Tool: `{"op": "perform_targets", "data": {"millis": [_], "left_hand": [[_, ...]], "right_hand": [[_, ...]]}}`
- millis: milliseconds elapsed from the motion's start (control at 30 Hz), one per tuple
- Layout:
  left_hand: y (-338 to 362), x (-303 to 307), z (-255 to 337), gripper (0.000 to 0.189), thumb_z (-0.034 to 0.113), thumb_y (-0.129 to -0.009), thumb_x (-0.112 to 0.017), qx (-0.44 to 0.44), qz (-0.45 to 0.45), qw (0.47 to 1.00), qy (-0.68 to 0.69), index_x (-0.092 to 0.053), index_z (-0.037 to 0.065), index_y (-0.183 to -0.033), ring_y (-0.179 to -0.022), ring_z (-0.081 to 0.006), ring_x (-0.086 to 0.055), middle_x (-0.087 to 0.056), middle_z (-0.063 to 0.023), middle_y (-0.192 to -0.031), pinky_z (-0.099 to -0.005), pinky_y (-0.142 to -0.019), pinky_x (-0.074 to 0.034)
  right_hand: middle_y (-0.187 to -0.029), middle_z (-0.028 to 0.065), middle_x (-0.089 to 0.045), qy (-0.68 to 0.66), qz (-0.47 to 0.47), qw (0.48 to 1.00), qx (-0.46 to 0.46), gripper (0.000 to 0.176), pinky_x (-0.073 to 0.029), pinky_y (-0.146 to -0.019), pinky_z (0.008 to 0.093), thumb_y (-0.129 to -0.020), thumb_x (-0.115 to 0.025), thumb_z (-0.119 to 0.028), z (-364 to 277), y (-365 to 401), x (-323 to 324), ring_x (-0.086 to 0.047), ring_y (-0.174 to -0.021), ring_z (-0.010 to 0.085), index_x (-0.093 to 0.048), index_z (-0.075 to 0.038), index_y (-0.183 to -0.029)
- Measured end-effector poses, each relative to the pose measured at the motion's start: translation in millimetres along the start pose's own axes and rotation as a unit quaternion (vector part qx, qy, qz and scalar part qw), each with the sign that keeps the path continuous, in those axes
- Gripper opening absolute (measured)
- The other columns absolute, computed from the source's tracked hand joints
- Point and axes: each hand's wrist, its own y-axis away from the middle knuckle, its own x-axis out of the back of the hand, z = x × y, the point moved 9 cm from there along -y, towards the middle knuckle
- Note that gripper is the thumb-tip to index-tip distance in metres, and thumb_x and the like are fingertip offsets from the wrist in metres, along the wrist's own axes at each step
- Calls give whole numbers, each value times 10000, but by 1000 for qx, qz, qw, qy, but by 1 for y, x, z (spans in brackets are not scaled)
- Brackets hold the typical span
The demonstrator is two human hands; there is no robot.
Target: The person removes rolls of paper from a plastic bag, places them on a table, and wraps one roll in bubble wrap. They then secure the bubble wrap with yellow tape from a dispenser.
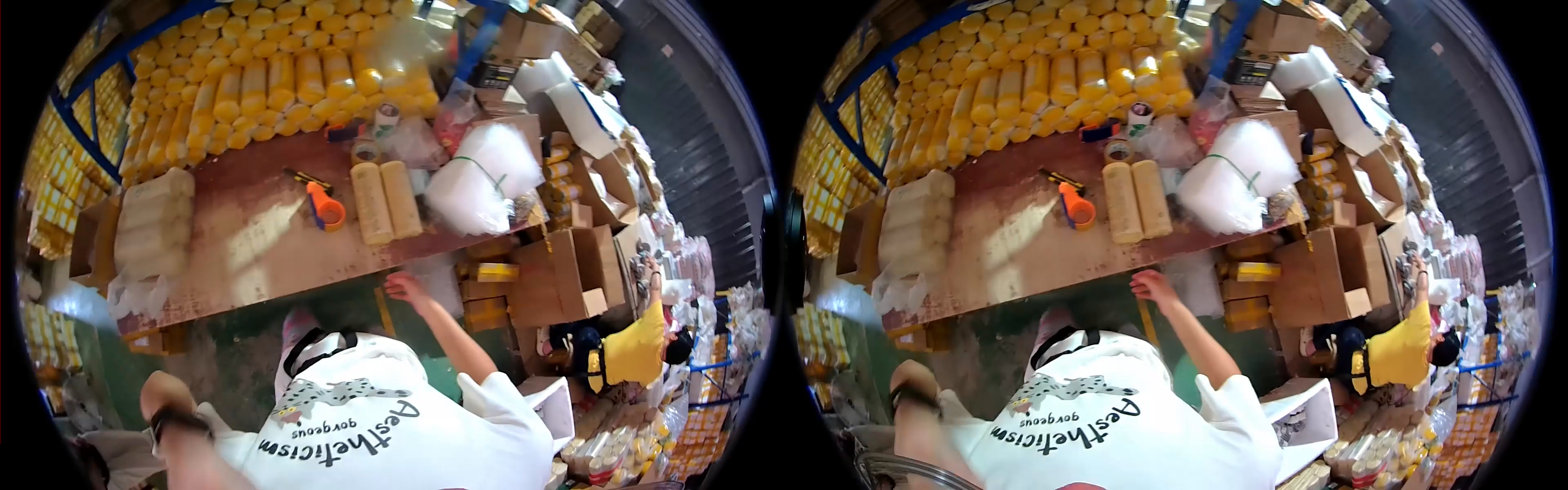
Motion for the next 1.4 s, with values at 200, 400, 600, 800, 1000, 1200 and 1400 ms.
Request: {"op": "perform_targets", "data": {"millis": [200,400,600,800,1000,1200,1400], "left_hand": [[222,-97,107,115,195,-837,-549,106,-469,807,344,-582,128,-925,-792,-139,-525,-513,-15,-823,-278,-645,-434],[437,-53,228,192,162,-740,-583,313,-607,527,506,-597,93,-919,-932,-188,-525,-537,-40,-931,-324,-715,-441],[509,-87,292,225,113,-788,-557,362,-645,439,511,-578,69,-1008,-989,-232,-530,-555,-72,-1072,-359,-747,-442],[582,-104,382,267,58,-776,-530,468,-658,328,491,-569,47,-1040,-1020,-296,-535,-561,-123,-1076,-404,-817,-469],[562,-87,386,260,51,-788,-529,328,-636,364,596,-606,97,-1032,-1060,-276,-523,-564,-70,-1033,-354,-852,-470],[540,-72,375,335,85,-779,-567,362,-630,357,588,-583,123,-1112,-1094,-230,-518,-555,-30,-1069,-384,-860,-468],[528,-65,361,373,99,-744,-587,417,-656,323,540,-596,161,-1112,-1033,-242,-544,-565,-38,-1045,-389,-812,-474]], "right_hand": [[-933,87,-671,-24,70,994,75,220,-548,-703,314,-897,-545,-222,-50,-37,35,-657,-791,181,-612,-53,-1020],[-899,77,-673,-11,85,994,72,211,-539,-690,301,-910,-529,-201,-93,-49,-5,-656,-778,173,-623,-39,-1006],[-838,45,-649,-48,56,996,44,182,-508,-688,270,-889,-545,-194,-63,-53,-54,-625,-746,140,-631,-60,-977],[-898,55,-665,-51,47,998,-1,192,-508,-713,294,-904,-543,-215,-42,-64,-83,-634,-814,161,-632,-70,-994],[-917,61,-668,-103,92,990,7,220,-516,-721,307,-905,-556,-234,-44,-70,-47,-636,-825,169,-625,-55,-1014],[-945,91,-668,56,87,993,62,182,-522,-726,329,-867,-594,-192,-59,-102,-5,-642,-842,205,-636,-59,-984],[-1033,176,-620,551,94,737,380,361,-506,-797,420,-736,-640,-116,-168,-190,-121,-601,-921,374,-578,-27,-1080]]}}
